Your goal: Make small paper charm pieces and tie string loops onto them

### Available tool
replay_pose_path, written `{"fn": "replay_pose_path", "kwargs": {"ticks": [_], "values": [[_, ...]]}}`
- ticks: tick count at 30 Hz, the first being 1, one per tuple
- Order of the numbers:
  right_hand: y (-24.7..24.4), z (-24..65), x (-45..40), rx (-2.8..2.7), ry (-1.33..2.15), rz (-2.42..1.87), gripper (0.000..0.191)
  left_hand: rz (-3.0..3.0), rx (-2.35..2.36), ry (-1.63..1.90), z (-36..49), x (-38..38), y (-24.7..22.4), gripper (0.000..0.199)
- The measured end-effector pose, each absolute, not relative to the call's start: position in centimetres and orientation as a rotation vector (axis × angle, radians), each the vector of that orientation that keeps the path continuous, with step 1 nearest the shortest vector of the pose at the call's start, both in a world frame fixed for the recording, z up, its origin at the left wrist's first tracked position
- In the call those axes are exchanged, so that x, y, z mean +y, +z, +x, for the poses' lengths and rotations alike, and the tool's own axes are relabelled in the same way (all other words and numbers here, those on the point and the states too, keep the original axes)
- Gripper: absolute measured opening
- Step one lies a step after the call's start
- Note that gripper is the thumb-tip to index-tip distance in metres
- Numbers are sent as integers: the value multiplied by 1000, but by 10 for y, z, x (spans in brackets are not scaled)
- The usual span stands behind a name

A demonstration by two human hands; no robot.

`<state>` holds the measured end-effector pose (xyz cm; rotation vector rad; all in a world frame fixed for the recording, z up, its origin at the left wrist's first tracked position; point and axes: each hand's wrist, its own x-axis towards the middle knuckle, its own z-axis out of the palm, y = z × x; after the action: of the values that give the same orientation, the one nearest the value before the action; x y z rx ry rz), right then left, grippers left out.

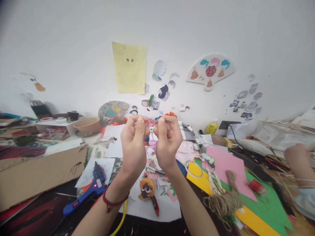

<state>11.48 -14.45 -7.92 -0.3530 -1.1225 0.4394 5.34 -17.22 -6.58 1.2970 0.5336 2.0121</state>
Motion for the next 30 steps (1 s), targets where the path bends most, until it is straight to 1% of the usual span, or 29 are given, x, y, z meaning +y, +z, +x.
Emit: {"fn": "replay_pose_path", "kwargs": {"ticks": [7,17,30], "values": [[-77,111,-149,-1097,609,-282,17,1140,358,1916,55,-175,-62,22],[-72,108,-155,-1059,642,-287,22,985,284,1781,54,-182,-54,29],[-72,109,-158,-1017,757,-278,24,874,257,1676,50,-189,-50,27]]}}
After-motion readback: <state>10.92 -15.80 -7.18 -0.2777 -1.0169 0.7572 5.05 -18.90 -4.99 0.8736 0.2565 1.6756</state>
